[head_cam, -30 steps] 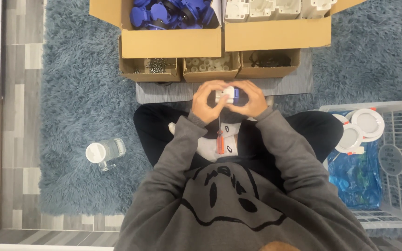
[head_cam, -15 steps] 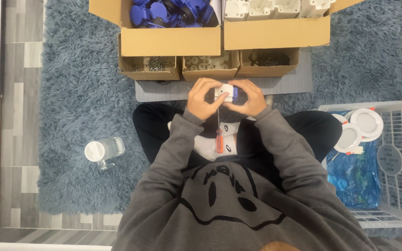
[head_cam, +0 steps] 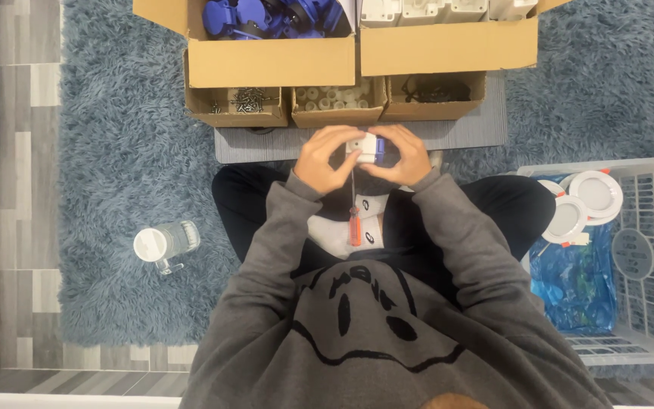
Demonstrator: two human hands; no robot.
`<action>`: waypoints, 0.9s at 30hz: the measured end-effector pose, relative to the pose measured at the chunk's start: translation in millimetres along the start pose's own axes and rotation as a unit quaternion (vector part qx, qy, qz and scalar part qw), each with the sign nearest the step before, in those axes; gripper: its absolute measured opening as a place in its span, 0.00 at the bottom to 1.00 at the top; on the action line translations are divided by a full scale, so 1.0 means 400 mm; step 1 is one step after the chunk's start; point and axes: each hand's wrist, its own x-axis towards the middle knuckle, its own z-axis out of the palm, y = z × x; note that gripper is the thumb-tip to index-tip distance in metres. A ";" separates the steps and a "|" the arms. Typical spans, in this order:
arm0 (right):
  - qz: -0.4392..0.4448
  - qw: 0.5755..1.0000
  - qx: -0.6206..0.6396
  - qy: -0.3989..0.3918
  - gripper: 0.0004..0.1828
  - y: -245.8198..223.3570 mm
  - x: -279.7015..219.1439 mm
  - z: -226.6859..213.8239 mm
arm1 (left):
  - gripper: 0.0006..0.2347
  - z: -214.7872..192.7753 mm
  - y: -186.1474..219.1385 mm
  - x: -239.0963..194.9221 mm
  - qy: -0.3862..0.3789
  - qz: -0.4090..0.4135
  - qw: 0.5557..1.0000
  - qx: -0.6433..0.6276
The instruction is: Assembling small white plastic hardware components using a screwdriver
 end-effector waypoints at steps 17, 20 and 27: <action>0.045 0.999 -0.027 -0.006 0.35 -0.036 -0.001 0.000 | 0.10 -0.047 0.045 0.166 0.072 0.061 0.984 0.154; 0.080 0.996 -0.048 -0.014 0.37 -0.046 0.006 -0.003 | 0.11 -0.044 0.042 0.154 0.067 0.028 0.983 0.166; -0.008 1.000 -0.010 0.010 0.37 0.013 -0.011 0.005 | 0.09 0.060 -0.059 0.018 0.059 0.115 0.984 0.119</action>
